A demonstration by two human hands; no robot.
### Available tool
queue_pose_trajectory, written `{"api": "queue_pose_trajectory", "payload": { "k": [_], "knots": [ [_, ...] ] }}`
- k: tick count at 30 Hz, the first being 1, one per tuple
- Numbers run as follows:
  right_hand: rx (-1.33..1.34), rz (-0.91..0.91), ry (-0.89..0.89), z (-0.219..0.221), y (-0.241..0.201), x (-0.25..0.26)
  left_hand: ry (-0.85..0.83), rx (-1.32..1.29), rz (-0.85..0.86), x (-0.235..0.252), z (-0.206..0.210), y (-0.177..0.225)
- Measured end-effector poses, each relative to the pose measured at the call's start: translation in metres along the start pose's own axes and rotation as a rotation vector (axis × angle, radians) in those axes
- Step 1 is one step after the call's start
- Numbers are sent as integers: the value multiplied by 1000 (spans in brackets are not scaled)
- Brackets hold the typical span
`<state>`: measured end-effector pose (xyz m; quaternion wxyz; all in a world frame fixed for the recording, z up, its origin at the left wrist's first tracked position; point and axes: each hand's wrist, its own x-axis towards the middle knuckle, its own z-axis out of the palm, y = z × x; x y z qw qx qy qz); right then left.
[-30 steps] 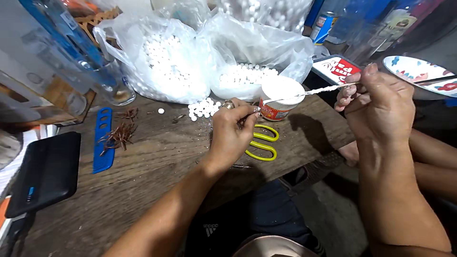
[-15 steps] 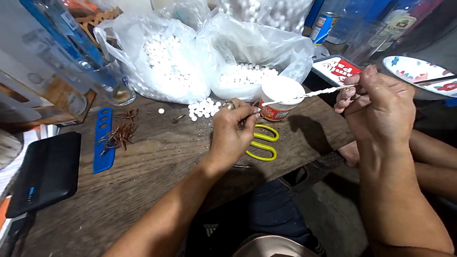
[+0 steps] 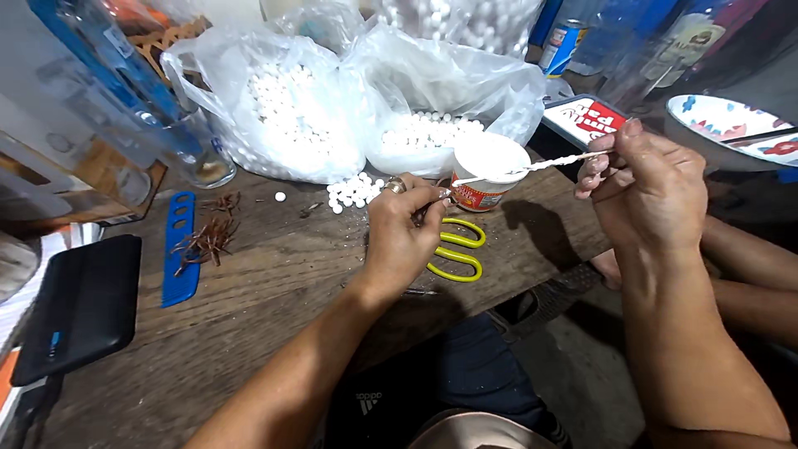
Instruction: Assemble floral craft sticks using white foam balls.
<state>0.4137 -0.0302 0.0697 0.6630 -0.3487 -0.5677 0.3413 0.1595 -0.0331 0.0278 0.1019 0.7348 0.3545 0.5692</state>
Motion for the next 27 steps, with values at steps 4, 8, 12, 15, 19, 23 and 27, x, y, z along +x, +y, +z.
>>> {"api": "queue_pose_trajectory", "payload": {
  "k": [4, 8, 12, 15, 19, 23, 27],
  "knots": [
    [10, 22, 10, -1, 2, 0, 9, -25, -24, 0, -1, -1],
    [16, 37, 24, -4, -3, -1, 16, -32, -32, 0, -1, 1],
    [11, 12, 16, -4, -2, -3, 27, -41, -33, 0, 0, 0],
    [7, 7, 16, -4, 1, -4, 26, -45, -40, 0, 0, 0],
    [5, 11, 11, -4, 2, -6, 57, -64, -33, 0, 2, -2],
    [15, -5, -5, -6, 1, -8, 63, -66, -38, 0, 2, -3],
    [-6, -15, 5, -4, 0, -8, 31, -46, -44, 0, 0, 0]
  ]
}}
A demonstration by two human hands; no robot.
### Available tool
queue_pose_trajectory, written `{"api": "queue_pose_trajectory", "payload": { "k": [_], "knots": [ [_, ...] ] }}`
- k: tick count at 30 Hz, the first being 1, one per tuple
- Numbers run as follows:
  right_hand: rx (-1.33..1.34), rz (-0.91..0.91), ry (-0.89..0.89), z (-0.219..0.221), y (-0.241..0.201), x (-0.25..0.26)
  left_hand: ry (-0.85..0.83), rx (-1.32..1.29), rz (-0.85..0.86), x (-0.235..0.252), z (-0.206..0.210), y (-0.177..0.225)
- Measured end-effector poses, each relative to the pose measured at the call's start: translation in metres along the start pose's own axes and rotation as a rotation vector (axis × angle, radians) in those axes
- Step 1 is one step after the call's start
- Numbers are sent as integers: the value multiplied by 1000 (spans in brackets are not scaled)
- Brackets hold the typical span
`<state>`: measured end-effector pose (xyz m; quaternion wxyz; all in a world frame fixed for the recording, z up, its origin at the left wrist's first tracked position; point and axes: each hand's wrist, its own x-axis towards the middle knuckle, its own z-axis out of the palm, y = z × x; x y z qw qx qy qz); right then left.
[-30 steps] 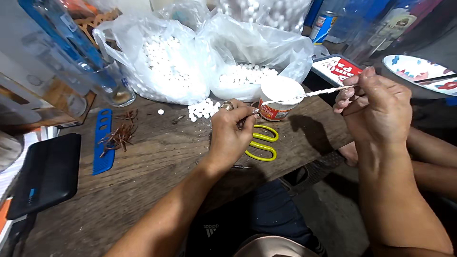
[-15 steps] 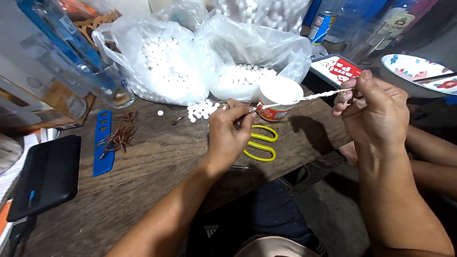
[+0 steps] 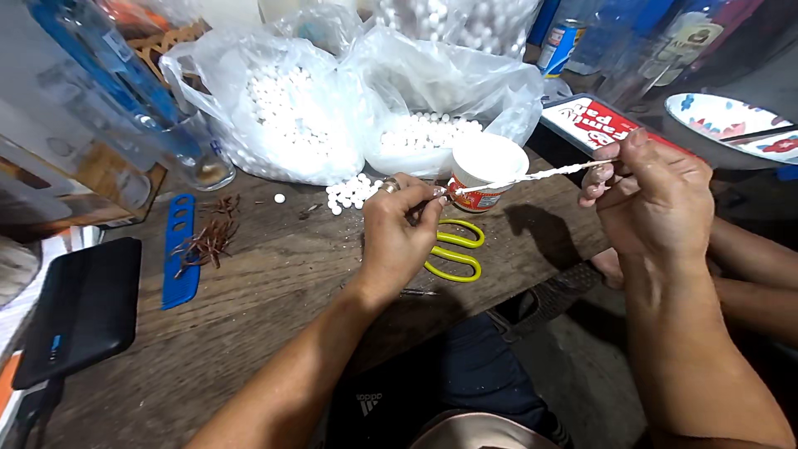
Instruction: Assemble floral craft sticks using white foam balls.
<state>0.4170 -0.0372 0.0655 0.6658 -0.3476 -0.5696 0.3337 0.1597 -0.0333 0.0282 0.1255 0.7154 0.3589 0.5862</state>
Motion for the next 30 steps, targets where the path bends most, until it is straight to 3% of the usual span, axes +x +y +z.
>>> {"api": "queue_pose_trajectory", "payload": {
  "k": [30],
  "knots": [
    [10, -3, 31, 6, 2, -6, 24, 4, 3, -1, 2, -2]
  ]
}}
